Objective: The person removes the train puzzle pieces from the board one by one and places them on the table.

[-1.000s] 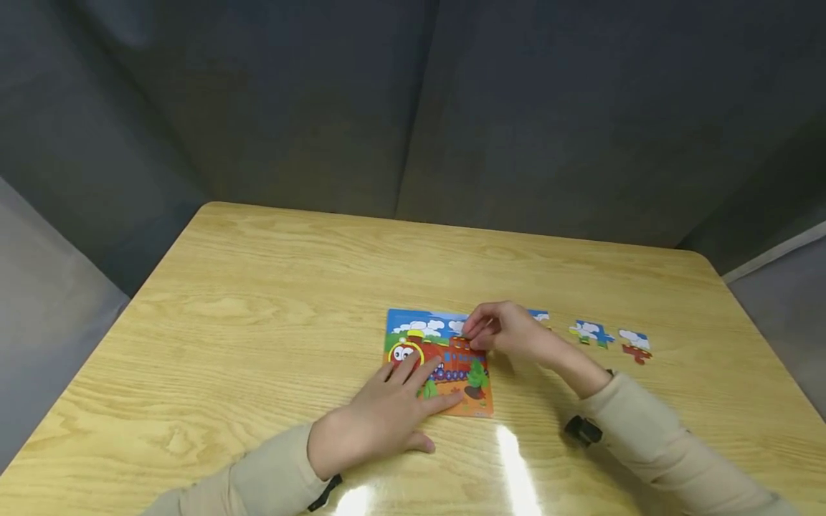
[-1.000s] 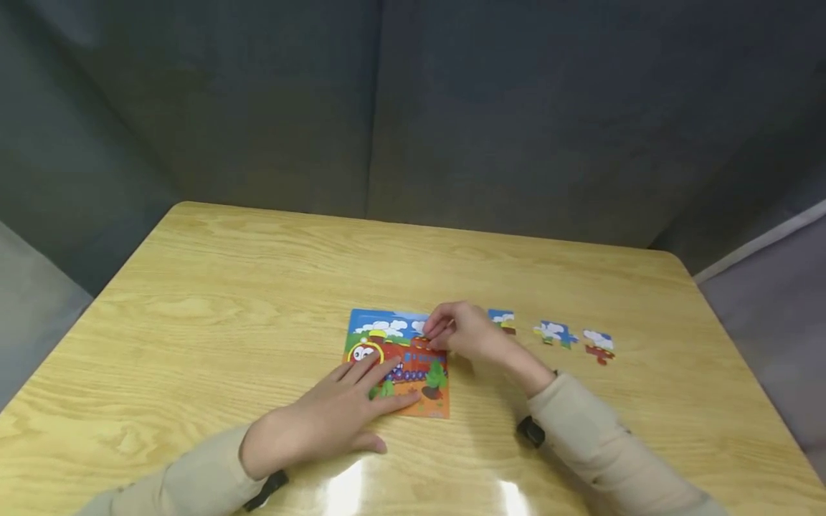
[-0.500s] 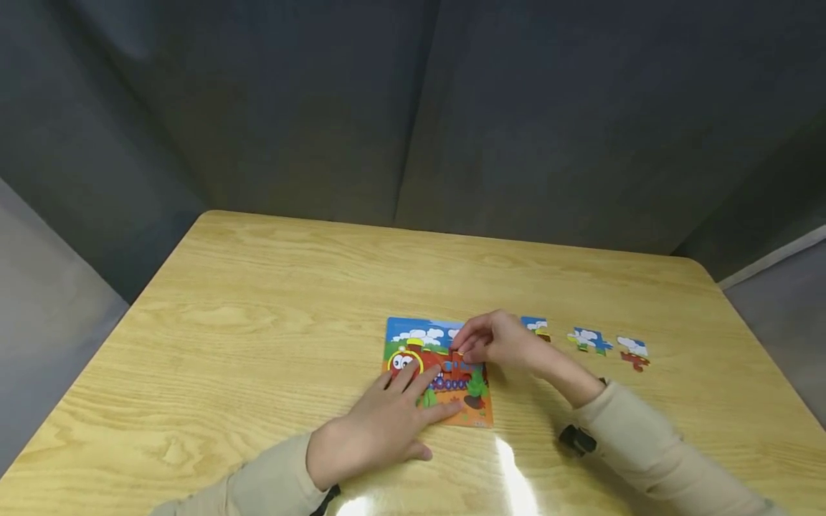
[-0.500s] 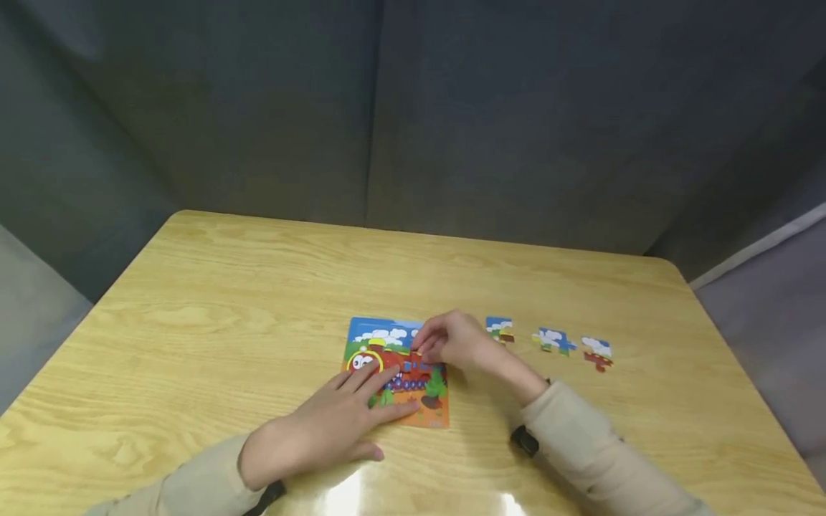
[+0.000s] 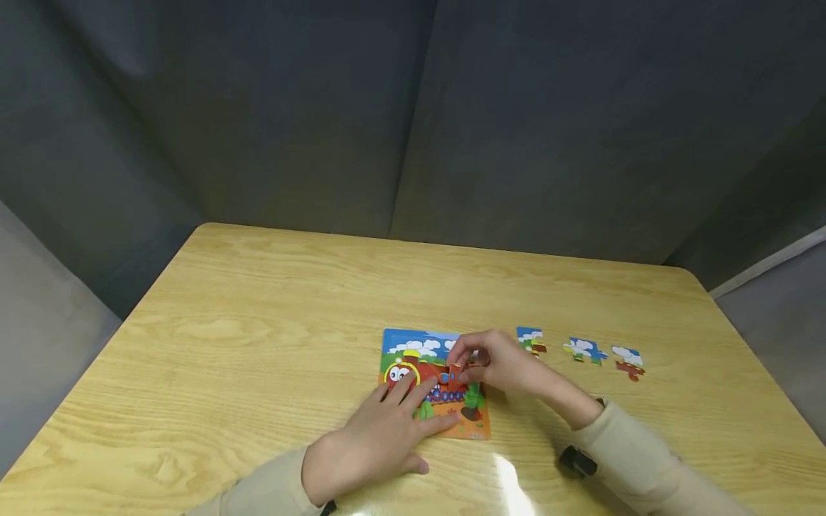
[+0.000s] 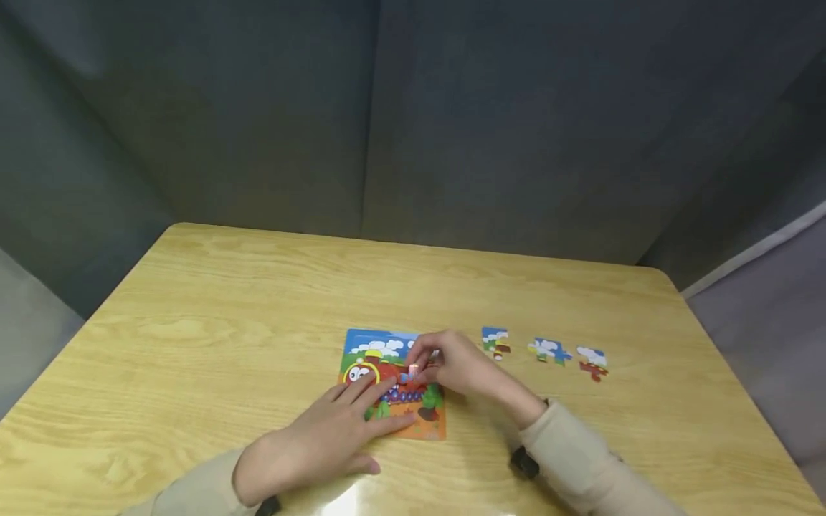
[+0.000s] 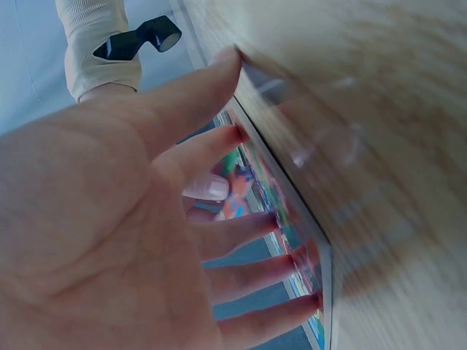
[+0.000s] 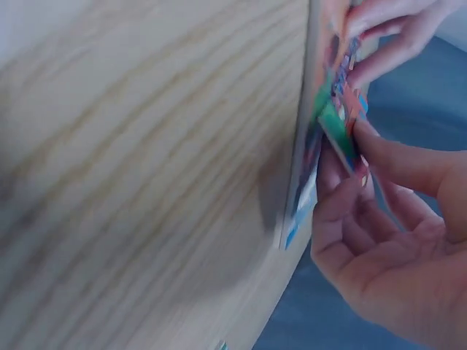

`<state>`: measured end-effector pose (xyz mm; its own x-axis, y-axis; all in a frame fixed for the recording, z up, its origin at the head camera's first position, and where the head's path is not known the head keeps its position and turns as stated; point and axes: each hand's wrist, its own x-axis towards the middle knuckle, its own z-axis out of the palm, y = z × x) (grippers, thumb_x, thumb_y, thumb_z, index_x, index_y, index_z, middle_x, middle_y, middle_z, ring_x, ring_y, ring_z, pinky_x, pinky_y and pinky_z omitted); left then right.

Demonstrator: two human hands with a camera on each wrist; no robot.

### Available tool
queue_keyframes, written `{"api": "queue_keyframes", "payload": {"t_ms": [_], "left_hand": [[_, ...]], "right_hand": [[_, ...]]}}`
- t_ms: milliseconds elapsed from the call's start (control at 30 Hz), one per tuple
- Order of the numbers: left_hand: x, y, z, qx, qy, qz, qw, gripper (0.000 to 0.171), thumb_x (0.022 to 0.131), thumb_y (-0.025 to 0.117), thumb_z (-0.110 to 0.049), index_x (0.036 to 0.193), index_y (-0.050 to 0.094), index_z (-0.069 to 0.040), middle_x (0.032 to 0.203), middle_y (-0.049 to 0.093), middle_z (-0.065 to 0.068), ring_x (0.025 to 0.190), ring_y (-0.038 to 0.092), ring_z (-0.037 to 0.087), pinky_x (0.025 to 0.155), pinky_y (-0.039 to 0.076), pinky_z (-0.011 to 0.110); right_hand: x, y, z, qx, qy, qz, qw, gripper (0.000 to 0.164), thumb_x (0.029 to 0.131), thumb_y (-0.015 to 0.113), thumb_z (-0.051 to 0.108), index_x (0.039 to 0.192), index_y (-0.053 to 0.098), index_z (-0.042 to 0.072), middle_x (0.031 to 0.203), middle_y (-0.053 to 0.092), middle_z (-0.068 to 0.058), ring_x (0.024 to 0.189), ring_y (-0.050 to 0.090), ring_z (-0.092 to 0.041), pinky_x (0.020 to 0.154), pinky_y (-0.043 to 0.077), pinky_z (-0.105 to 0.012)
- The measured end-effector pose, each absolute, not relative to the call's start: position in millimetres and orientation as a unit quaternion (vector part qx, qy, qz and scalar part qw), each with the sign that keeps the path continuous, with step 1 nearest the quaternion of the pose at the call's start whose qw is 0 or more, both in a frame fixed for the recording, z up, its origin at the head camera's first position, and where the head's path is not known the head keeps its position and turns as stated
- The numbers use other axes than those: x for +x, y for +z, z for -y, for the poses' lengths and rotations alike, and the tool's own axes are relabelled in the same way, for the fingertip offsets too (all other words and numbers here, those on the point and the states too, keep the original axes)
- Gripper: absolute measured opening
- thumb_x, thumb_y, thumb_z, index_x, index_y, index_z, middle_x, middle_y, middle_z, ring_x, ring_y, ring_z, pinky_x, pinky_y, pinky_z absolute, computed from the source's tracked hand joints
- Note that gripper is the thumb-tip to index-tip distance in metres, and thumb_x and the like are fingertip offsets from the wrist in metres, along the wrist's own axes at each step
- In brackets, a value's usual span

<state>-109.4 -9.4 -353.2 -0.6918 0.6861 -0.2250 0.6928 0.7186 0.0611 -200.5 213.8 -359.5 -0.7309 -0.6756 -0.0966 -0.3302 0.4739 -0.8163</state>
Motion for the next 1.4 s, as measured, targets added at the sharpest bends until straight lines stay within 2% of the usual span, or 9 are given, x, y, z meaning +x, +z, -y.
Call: {"api": "queue_keyframes", "payload": {"t_ms": [267,533,700,800,933,1167,1267,1400], "left_hand": [[-111.4,-354.5,7.9,0.371,-0.013,-0.921,0.118,0.07,0.085,0.062,-0.061,0.148,0.034,-0.051,0.157,0.03,0.007,0.14,0.031,0.033,0.1,0.042,0.049],[-112.2,-355.9,7.3,0.368,-0.011,-0.922,0.121,0.07,0.085,0.062,-0.06,0.148,0.034,-0.051,0.157,0.03,0.007,0.141,0.03,0.032,0.101,0.041,0.05],[-112.4,-356.3,7.9,0.37,-0.005,-0.921,0.124,0.07,0.085,0.063,-0.059,0.148,0.034,-0.05,0.157,0.03,0.007,0.14,0.03,0.032,0.101,0.041,0.049],[-112.3,-356.6,8.4,0.371,-0.005,-0.92,0.123,0.07,0.086,0.063,-0.059,0.148,0.034,-0.05,0.157,0.03,0.007,0.14,0.03,0.032,0.102,0.041,0.049],[-112.3,-357.1,8.8,0.371,-0.003,-0.921,0.122,0.069,0.086,0.063,-0.058,0.148,0.034,-0.05,0.157,0.028,0.007,0.14,0.03,0.033,0.102,0.041,0.049],[-111.5,-356.3,8.9,0.369,0.005,-0.921,0.125,0.069,0.085,0.063,-0.058,0.148,0.036,-0.05,0.158,0.027,0.007,0.14,0.031,0.035,0.101,0.041,0.051],[-111.4,-357.8,9.1,0.368,0.006,-0.921,0.126,0.069,0.085,0.063,-0.058,0.148,0.035,-0.05,0.158,0.027,0.007,0.141,0.03,0.034,0.101,0.041,0.051],[-111.9,-359.0,9.6,0.368,0.007,-0.921,0.126,0.07,0.085,0.063,-0.059,0.148,0.034,-0.051,0.158,0.027,0.006,0.141,0.03,0.034,0.102,0.041,0.051]], "right_hand": [[-200.8,-353.0,-251.8,-0.275,-0.436,-0.823,0.237,0.016,0.088,0.066,-0.007,0.102,0.069,0.001,0.091,0.067,-0.01,0.062,0.056,-0.021,0.055,0.048,-0.026],[-194.7,-358.0,-321.5,-0.229,-0.442,-0.832,0.244,0.017,0.09,0.065,-0.006,0.106,0.067,-0.004,0.095,0.064,-0.013,0.077,0.062,-0.016,0.063,0.053,-0.028],[-188.8,-362.1,-365.8,-0.212,-0.432,-0.844,0.236,0.015,0.09,0.064,-0.006,0.105,0.066,-0.007,0.096,0.065,-0.009,0.081,0.063,-0.012,0.067,0.055,-0.027],[-185.0,-364.7,-388.2,-0.216,-0.408,-0.861,0.213,0.014,0.089,0.065,-0.006,0.103,0.067,-0.008,0.093,0.066,-0.006,0.08,0.062,-0.008,0.065,0.055,-0.025],[-179.4,-366.2,-410.4,-0.214,-0.347,-0.9,0.157,0.013,0.085,0.071,-0.003,0.098,0.07,-0.003,0.088,0.069,-0.001,0.074,0.061,-0.004,0.061,0.052,-0.024],[-173.2,-364.9,-427.5,-0.186,-0.243,-0.949,0.08,0.016,0.076,0.08,0.0,0.089,0.072,0.002,0.079,0.067,0.005,0.068,0.058,0.001,0.058,0.049,-0.025],[-171.5,-364.5,-429.2,-0.16,-0.222,-0.959,0.077,0.017,0.074,0.082,0.001,0.087,0.072,0.004,0.078,0.066,0.006,0.069,0.057,0.003,0.06,0.048,-0.024],[-171.1,-363.4,-431.0,-0.134,-0.218,-0.962,0.1,0.016,0.076,0.08,0.001,0.089,0.072,0.004,0.08,0.068,0.001,0.07,0.056,0.003,0.061,0.047,-0.024]]}}
